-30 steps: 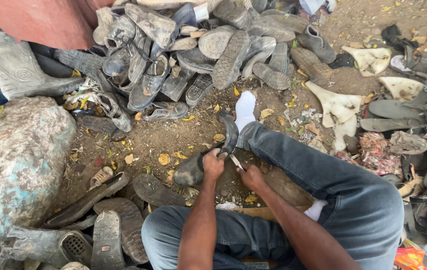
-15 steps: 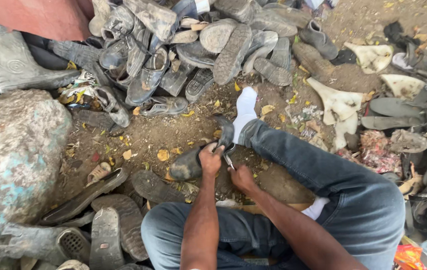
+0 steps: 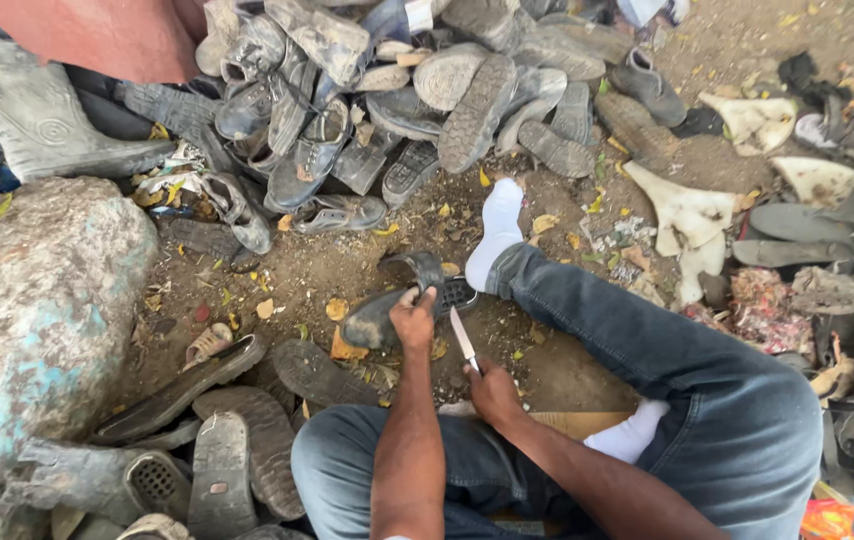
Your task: The person sits cross-legged on the ground and uses a knife to scrape and separate the sole from the upper of a worn shoe. They repeatedly pry and cut along the seam, then set the shoe aside and pick up another to continue the same process.
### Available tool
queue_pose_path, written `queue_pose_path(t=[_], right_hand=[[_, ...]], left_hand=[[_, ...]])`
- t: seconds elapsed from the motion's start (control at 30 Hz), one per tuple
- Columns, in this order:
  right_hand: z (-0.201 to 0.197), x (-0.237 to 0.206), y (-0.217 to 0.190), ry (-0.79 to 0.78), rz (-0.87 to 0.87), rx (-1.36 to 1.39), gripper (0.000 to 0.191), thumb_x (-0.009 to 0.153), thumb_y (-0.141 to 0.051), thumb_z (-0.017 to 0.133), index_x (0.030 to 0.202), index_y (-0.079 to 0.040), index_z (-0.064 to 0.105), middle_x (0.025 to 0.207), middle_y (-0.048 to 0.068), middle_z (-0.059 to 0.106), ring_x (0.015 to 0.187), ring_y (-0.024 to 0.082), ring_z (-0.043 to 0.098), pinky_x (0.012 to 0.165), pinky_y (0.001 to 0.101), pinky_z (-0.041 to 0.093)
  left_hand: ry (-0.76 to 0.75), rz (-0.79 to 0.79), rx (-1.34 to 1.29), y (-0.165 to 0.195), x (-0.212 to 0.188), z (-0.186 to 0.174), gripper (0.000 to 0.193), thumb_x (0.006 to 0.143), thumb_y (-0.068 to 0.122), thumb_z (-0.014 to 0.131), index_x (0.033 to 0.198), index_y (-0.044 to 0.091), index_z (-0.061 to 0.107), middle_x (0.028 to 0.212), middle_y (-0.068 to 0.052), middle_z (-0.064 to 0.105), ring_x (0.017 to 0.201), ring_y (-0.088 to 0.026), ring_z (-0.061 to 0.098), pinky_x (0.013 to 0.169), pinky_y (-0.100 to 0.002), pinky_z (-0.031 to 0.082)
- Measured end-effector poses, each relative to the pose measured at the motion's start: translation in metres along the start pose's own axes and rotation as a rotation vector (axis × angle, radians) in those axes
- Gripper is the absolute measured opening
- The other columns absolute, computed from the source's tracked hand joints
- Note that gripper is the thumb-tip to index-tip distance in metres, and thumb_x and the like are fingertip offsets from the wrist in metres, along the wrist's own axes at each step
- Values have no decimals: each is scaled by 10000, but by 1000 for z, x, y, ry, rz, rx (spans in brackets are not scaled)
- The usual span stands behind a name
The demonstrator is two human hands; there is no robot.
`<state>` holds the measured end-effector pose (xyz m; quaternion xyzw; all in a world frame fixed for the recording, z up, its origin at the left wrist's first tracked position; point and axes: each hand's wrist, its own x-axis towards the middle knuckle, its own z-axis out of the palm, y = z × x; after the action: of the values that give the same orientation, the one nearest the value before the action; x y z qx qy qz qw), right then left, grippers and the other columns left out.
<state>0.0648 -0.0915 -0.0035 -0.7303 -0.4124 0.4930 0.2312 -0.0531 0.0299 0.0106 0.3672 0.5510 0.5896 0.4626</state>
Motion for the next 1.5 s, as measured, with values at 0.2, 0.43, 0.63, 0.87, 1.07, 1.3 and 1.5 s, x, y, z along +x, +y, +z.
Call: queue_pose_path(t=[0.2,0.43,0.63,0.87,1.07,1.3,1.5], right_hand=[[4,36,-18,66,-178,-248,349,970,-355,581,1123,-72,717,979,278,714,974,478,669,850,556,511],[18,15,3,63,-180,-203,386,972,-355,521,1198,-79,668,1029,304,701,1022,519,643,891,596,488],[21,18,-2,58,-222,-259,392,965,-351,535,1130,-40,707,1027,295,709,1033,503,654,877,570,513],[23,11,-2,15,-279,-184,369,914,-301,542,1108,-40,716,946,297,721,964,477,695,845,546,529],[27,15,-9,91,-168,-210,352,956,-306,545,1128,-55,723,997,301,693,1007,493,653,855,571,516],[29,-10,23,-130,-199,-442,325,973,-311,541,1157,-111,720,1046,265,715,1027,465,664,896,557,506],[-6,7,23,-268,-326,-452,314,944,-280,570,1176,-121,712,991,250,724,929,415,694,817,518,535]], left_hand=[[6,-112,-137,-8,-7,6,109,870,58,774,892,-46,748,729,62,597,645,-60,477,565,-245,383],[52,-53,-321,-7,-5,7,95,888,-2,771,852,-60,704,765,55,576,674,-58,467,587,-233,357],[152,-117,-483,-5,-5,4,71,869,-8,775,897,-56,732,780,29,631,667,-74,525,616,-242,414],[226,-100,-627,-1,0,2,89,853,-16,774,919,-60,733,831,-5,683,725,-109,576,693,-258,461],[299,-137,-671,-2,-2,-7,233,853,90,856,973,-16,688,900,28,634,819,-117,582,776,-271,490],[80,-172,-1015,-3,8,-17,207,863,189,805,965,58,682,891,-21,702,806,-213,670,795,-382,538],[-217,178,626,38,6,-22,436,854,275,784,1178,9,665,1189,-172,599,1106,-328,523,929,-481,436]])
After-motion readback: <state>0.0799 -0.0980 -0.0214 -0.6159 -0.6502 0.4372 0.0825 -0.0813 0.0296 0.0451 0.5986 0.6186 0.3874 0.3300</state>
